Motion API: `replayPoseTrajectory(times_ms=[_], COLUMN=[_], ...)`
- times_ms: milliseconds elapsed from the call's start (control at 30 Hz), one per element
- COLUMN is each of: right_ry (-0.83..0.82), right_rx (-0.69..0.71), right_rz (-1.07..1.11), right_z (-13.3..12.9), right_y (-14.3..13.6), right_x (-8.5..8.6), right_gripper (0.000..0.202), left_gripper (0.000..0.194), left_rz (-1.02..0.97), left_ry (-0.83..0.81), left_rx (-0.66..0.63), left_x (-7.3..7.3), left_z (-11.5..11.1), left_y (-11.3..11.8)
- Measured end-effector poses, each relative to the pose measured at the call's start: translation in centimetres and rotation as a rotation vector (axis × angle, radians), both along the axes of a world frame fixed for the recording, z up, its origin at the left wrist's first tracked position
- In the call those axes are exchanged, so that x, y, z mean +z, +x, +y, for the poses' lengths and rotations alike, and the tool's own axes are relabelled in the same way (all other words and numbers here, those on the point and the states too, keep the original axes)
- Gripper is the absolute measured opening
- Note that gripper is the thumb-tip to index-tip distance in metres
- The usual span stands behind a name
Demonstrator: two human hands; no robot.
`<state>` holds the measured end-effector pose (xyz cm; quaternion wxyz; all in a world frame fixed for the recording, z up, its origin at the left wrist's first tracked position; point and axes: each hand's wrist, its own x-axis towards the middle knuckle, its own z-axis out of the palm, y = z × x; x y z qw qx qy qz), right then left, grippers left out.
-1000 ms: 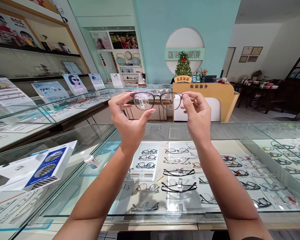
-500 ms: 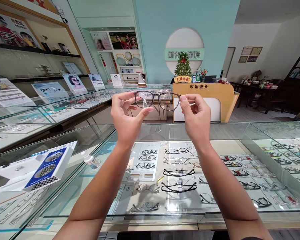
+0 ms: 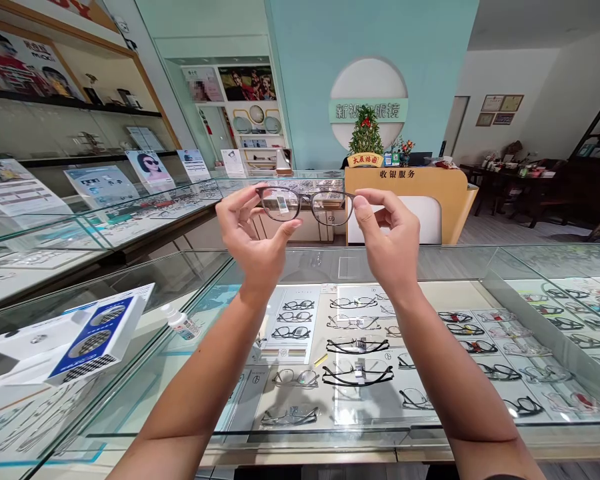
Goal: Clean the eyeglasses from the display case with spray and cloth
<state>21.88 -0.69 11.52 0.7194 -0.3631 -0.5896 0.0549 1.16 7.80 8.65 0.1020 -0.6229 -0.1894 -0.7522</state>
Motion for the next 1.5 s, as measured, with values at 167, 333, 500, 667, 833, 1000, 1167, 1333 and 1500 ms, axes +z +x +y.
replayPoseTrajectory(times_ms=[167,333,500,667,833,1000,1167,1333,1500], right_ry=[0.06,0.091,0.071,0.077,0.062,-0.032,-0.133,-0.227,-0.275], right_rx=[0.002,0.078,0.132,0.085,-0.046,0.024,0.16,0.281,0.339], right_rz=[-0.003,-0.005,0.012,-0.01,-0.136,-0.369,-0.414,-0.394,-0.368], right_z=[-0.1,-0.7,-1.2,-0.5,-0.1,-0.1,0.4,0.6,0.6], right_y=[-0.2,-0.6,-1.2,0.2,2.1,2.1,2.1,2.6,2.6], right_x=[0.0,0.1,0.0,0.1,0.8,0.9,0.6,0.8,0.8], right_gripper=[0.028,0.024,0.023,0.02,0.015,0.009,0.014,0.024,0.026], left_gripper=[0.077,0.074,0.082,0.076,0.072,0.066,0.067,0.077,0.089], left_rz=[-0.012,0.038,0.034,0.056,0.201,0.406,0.455,0.425,0.414], left_ry=[0.047,-0.001,-0.073,-0.066,-0.044,-0.043,-0.046,-0.125,-0.185], left_rx=[0.034,-0.012,-0.15,-0.126,-0.02,0.031,0.014,-0.084,-0.135], left_x=[-0.2,-0.4,-0.8,-0.4,0.9,1.9,2.1,1.9,1.8], left_z=[0.2,0.5,0.8,0.5,-0.7,-2.3,-2.9,-3.0,-2.7], left_y=[0.3,0.7,1.2,0.7,-0.4,-0.5,-0.3,-0.3,-0.4])
